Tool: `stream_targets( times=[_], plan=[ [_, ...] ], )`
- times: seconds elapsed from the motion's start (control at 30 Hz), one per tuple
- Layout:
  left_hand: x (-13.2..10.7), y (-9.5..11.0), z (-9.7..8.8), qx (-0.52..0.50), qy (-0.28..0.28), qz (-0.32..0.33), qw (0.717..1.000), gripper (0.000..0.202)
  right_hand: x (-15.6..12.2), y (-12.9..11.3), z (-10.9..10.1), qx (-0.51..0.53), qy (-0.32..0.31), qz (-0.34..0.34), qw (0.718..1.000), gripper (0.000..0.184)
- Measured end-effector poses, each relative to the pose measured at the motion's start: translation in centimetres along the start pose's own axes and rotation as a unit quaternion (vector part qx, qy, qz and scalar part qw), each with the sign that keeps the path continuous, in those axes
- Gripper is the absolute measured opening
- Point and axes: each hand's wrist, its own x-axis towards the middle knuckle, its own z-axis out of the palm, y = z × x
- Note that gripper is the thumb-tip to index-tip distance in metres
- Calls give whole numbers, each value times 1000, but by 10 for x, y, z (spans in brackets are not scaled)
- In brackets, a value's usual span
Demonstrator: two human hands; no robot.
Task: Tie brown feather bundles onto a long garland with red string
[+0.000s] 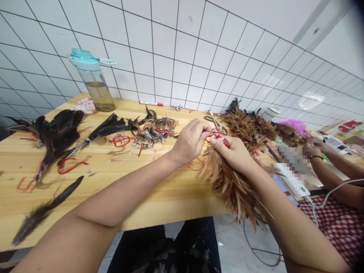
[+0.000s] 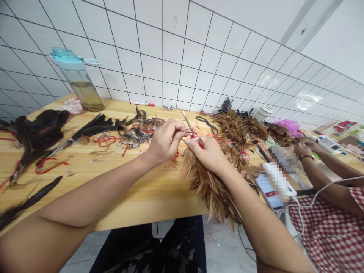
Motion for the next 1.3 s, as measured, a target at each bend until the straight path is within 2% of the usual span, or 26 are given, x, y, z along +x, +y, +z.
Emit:
stream_targets(
  times=[0.2,0.3,0.37,0.57,0.73,0.87,1.03,1.13,1.3],
  plan=[
    [0,7,2,-79,-26,-79,993,6,0,1,-3,47,-12,15,999,51],
    [1,6,1,-90,-19,-109,990,7,-1,-1,-3,70,-29,17,997,52],
    [2,4,-1,-64,-7,-91,994,8,-3,-2,-3,83,-49,20,995,53],
    [7,0,-8,34,-4,36,999,14,-4,-7,-3,81,-62,13,995,55],
    [9,-3,-12,89,33,82,992,17,-6,-9,-2,78,-82,18,993,53],
    [9,-5,-13,104,29,106,989,16,-6,-10,-3,67,-75,15,995,54],
    [6,-3,-8,53,4,65,996,15,-6,-9,-5,63,-43,26,997,54],
    [5,2,-4,-7,-15,19,1000,12,-5,-5,-4,80,-37,17,996,53],
    [2,9,-1,-127,-57,-63,988,10,-4,1,-2,116,-28,25,993,51]
  ],
)
